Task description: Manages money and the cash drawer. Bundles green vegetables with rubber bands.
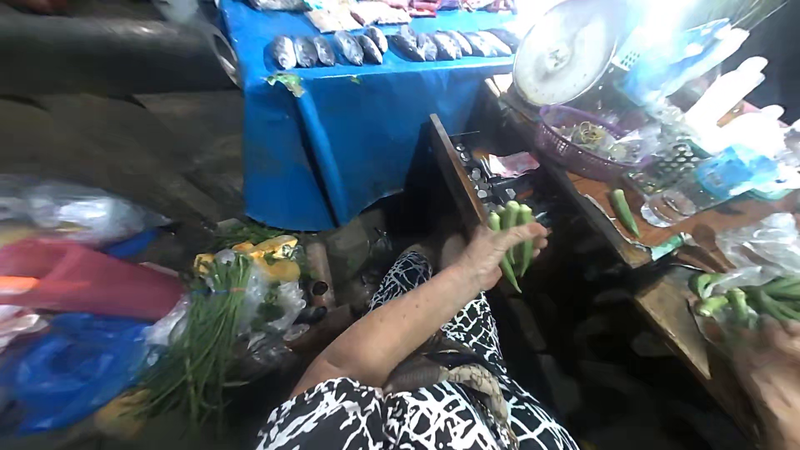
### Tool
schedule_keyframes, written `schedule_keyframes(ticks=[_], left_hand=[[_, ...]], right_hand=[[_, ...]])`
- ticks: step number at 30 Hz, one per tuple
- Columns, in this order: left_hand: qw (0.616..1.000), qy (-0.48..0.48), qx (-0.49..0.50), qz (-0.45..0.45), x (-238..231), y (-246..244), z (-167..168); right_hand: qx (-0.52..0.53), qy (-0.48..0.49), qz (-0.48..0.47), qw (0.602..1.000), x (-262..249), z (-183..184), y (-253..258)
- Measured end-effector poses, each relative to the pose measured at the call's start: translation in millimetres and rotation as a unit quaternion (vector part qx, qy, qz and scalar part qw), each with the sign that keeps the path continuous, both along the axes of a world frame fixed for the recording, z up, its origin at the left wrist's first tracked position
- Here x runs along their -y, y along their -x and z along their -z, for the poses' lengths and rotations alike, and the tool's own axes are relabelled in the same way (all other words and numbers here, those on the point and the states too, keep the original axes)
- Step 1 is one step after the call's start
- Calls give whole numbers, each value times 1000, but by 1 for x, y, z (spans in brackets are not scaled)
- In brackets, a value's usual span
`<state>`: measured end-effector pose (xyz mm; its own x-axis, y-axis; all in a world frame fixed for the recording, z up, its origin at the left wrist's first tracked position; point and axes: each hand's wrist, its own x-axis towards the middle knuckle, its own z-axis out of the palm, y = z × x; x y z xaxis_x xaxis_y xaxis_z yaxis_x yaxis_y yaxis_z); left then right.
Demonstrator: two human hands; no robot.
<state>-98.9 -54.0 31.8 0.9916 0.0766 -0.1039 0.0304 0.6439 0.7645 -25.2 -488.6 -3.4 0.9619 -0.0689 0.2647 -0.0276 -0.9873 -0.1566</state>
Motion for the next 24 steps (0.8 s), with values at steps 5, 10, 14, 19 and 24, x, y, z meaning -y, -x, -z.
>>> schedule_keyframes(ticks=[5,10,14,19,24], left_hand=[[999,22,4,-39,-14,-2,1],[999,41,15,-22,-13,-1,6],[999,33,-4,-8,-11,-2,9],[1000,29,7,3,-9,-3,15],[999,29,-18,12,-9,-2,13]], right_hand=[[34,14,19,999,4,-1,-5],[9,9,74,997,5,-18,-6],[-16,9,75,997,3,-27,-7],[-6,-22,73,997,17,-24,-7],[137,-85,46,986,12,-35,10]])
